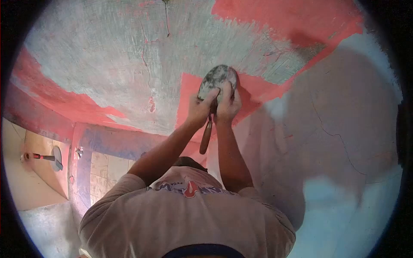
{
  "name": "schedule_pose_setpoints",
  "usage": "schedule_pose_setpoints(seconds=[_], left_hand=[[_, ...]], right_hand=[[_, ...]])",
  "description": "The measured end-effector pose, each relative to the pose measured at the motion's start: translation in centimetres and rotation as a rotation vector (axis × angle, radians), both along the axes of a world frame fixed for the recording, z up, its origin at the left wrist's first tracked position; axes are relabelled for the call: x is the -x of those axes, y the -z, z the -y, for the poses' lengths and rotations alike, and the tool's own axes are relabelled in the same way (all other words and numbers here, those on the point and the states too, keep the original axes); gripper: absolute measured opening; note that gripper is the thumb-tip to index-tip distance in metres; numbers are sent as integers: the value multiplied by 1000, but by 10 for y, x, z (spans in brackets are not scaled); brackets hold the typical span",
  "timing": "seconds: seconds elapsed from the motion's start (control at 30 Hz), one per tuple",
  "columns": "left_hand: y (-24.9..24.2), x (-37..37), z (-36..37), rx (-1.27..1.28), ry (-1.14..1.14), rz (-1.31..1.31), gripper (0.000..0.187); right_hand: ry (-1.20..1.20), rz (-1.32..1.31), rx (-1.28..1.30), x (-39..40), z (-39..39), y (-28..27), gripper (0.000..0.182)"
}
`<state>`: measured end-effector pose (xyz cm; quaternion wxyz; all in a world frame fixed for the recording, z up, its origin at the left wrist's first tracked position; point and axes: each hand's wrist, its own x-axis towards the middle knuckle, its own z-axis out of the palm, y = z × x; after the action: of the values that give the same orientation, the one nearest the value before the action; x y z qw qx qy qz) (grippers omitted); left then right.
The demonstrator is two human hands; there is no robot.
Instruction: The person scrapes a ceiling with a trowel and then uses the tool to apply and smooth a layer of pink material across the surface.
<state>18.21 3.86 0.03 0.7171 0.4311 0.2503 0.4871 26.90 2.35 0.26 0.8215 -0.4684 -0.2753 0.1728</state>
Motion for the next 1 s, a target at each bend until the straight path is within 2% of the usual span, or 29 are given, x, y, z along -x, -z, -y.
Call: schedule_pose_setpoints(seconds=[0.1,0.17,0.23,0.27,0.37,0.4,0.5,0.53,0.63,0.67,0.77,0.83,0.87,0.93,1.0], left_hand=[[-12,-4,-1,18,6,70,26],[27,-2,-2,108,13,39,23],[42,2,16,218,-58,20,23],[48,1,17,191,-57,72,23],[29,-1,6,141,-15,35,23],[22,0,-3,40,51,25,23],[-5,-5,2,68,30,71,19],[13,-3,-2,116,59,52,18],[29,5,19,179,26,85,20],[27,0,23,220,-46,84,19],[16,-3,7,98,-74,-42,19],[-14,-6,1,19,-35,59,22],[-13,-6,-4,-18,-6,76,22],[0,-4,-5,-26,-8,33,22],[49,8,-4,48,6,-136,28]], right_hand=[[-24,-2,-29,0,0,-12,28],[20,16,73,4,4,25,30],[52,-19,236,9,11,55,31],[47,-48,243,8,11,63,33],[49,77,116,-1,7,28,29],[3,17,19,3,7,-1,25],[14,32,-8,0,2,-13,22],[-8,51,-59,2,7,-1,25],[60,-14,257,10,19,36,28],[35,-100,273,11,19,41,30],[79,101,81,3,11,13,28],[100,188,47,2,11,-31,23],[99,121,34,1,4,-31,27],[124,181,118,2,9,-9,27],[130,163,261,6,11,29,29]])
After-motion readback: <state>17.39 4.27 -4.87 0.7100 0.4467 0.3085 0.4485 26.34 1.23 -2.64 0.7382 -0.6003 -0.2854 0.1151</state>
